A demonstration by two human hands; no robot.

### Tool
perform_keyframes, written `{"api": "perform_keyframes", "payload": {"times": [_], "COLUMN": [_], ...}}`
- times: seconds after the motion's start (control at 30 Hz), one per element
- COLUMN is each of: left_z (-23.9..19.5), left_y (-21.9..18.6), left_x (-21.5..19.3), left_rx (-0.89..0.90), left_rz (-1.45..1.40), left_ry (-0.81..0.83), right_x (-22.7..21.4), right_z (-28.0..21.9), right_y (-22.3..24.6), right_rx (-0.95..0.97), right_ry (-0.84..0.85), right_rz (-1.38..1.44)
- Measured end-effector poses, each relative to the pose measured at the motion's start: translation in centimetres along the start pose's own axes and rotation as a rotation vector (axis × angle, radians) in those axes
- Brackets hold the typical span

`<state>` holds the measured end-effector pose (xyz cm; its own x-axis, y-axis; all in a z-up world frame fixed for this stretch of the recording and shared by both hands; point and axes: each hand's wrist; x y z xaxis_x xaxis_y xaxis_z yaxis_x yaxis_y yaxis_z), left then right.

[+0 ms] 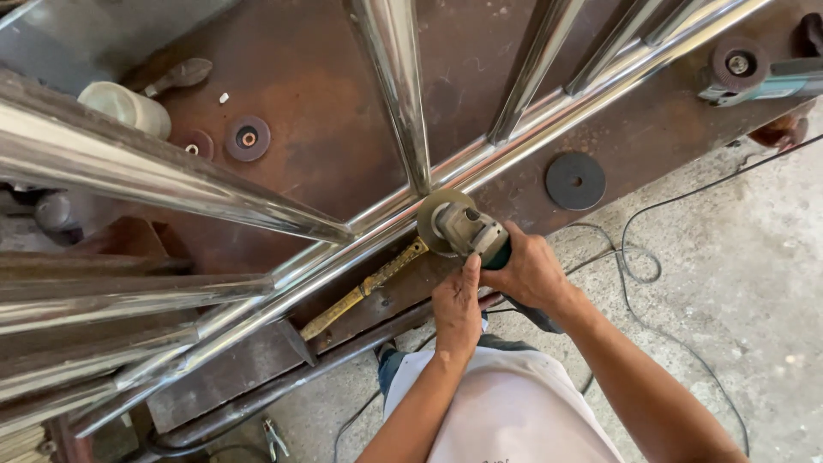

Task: Using an angle grinder to smooth and polish the joints of a stainless steel railing.

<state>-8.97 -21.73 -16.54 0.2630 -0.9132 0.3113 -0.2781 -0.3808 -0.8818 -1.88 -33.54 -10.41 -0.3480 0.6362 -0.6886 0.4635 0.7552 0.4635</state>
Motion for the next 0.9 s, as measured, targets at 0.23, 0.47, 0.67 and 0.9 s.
{"api": "perform_keyframes", "payload": {"times": [0.23, 0.47, 0.67, 0.9], "left_z": [-0.8, -1.0, -0.6, -0.4], "left_y": [-3.2, -3.5, -2.4, -3.9], "left_x": [1.4, 1.4, 1.4, 2.4], "left_rx": [-0.021, -0.044, -0.085, -0.056], "left_rz": [-0.015, -0.241, -0.29, -0.443], "left_ry": [0.007, -0.008, 0.001, 0.056], "right_x": [-1.1, -2.3, -3.0, -5.0], "right_z": [-0.3, -1.1, -1.6, -1.7], "right_y": [0.8, 1.3, 2.2, 4.0], "right_rx": [0.055, 0.055, 0.064, 0.007], "right_ry": [-0.003, -0.028, -0.039, -0.038], "right_rz": [-0.135, -0.287, -0.391, -0.542]}}
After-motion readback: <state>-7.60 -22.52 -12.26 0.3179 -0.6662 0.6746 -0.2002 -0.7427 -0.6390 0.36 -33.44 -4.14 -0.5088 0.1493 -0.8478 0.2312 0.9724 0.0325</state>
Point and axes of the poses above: each hand's wrist, its own z-axis towards the middle knuckle, its own x-axis out of the palm, y = z × x, and after that the axes turned 12 degrees about x, right-handed
